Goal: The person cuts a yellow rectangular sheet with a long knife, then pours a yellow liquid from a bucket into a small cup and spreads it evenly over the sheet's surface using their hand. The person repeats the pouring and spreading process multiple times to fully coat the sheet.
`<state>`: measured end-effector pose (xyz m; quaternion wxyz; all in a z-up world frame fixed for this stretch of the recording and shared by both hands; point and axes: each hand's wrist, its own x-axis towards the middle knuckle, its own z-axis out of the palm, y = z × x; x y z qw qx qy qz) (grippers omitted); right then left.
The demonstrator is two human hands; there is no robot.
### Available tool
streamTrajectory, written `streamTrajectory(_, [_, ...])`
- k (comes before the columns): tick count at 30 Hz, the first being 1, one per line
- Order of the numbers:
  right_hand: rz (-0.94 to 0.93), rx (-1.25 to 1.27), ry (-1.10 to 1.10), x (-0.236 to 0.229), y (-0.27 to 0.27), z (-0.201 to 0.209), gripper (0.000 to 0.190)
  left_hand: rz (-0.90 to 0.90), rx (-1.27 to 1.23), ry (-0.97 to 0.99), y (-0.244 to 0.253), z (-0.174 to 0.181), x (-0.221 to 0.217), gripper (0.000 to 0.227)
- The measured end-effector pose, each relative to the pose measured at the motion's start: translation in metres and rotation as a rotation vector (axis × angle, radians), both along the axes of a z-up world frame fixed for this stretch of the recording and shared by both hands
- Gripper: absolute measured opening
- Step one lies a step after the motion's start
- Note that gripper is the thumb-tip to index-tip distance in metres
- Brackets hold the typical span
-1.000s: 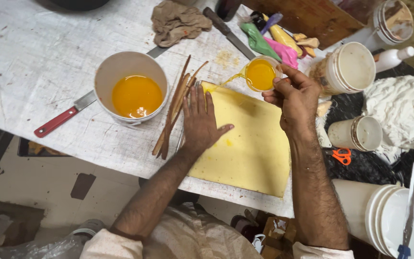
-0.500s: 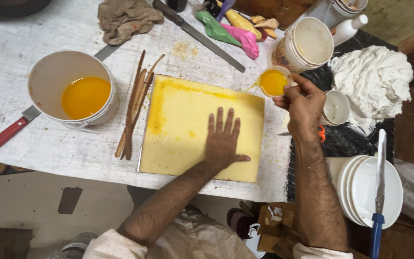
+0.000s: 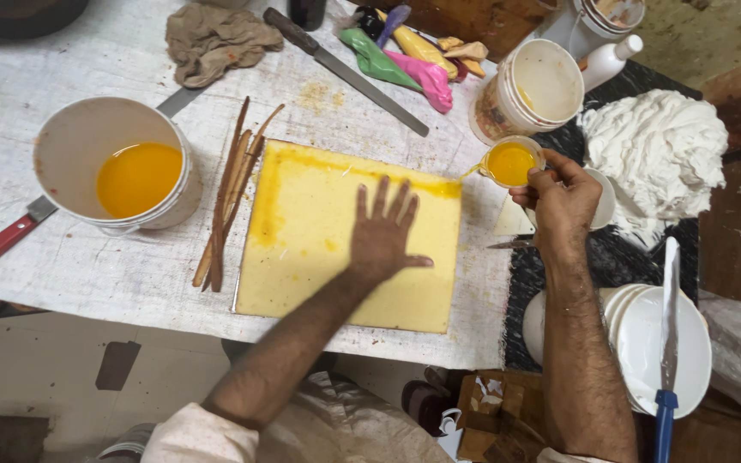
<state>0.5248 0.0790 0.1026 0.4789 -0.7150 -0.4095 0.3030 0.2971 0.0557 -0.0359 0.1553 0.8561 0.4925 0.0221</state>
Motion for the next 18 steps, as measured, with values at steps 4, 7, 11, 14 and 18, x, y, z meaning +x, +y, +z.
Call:
streamTrajectory(4, [0.054,0.008,0.034,-0.021,0.011,-0.004,0.036,0.163,0.054,0.002,0.023,0.000,-0.046,0.124])
streamTrajectory(7, [0.112,0.024,0.058,-0.043,0.021,-0.007,0.039,0.227,0.059,0.015,0.028,0.000,-0.072,0.126])
streamTrajectory(11, [0.189,0.033,0.076,-0.079,0.035,-0.010,0.040,0.309,0.034,0.040,0.024,-0.006,-0.102,0.128])
streamTrajectory(14, [0.223,0.023,0.072,-0.108,0.044,-0.007,0.038,0.437,-0.027,-0.050,0.031,-0.013,-0.129,0.126])
streamTrajectory(18, [0.299,0.052,0.132,-0.149,0.052,-0.002,0.040,0.476,-0.095,-0.176,0.051,-0.029,-0.167,0.123])
